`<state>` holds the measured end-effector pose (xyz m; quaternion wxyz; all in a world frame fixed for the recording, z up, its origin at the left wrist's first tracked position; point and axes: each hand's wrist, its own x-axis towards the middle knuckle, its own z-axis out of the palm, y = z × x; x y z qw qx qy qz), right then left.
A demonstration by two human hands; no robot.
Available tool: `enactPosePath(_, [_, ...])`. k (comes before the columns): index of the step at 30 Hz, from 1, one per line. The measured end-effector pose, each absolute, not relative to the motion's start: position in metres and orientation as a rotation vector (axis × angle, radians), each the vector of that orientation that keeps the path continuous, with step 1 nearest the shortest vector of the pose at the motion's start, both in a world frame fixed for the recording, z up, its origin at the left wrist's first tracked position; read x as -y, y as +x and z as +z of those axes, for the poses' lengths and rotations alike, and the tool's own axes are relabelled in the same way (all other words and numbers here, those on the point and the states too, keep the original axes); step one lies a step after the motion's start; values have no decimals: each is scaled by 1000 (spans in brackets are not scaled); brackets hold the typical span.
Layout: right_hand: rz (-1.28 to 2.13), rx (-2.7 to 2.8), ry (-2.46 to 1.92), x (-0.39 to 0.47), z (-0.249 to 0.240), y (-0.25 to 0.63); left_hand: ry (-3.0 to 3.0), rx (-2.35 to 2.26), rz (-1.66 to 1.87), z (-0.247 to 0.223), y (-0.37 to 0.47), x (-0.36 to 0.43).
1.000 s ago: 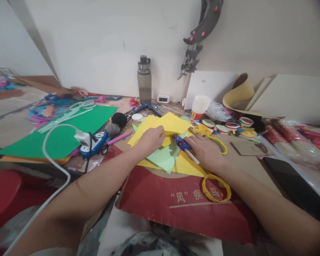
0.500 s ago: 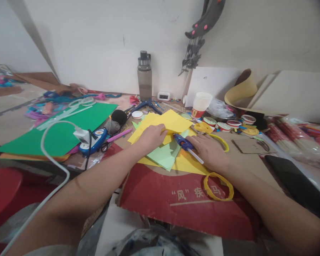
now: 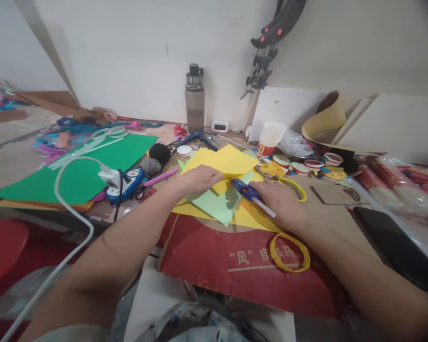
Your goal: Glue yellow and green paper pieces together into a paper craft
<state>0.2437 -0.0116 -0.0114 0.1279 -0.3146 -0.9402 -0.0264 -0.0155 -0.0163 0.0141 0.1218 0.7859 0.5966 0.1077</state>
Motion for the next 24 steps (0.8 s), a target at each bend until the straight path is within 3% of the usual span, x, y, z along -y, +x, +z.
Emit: enactPosePath(24, [14, 2846, -719, 20, -11, 229, 2313, -1473, 10, 33, -41, 14])
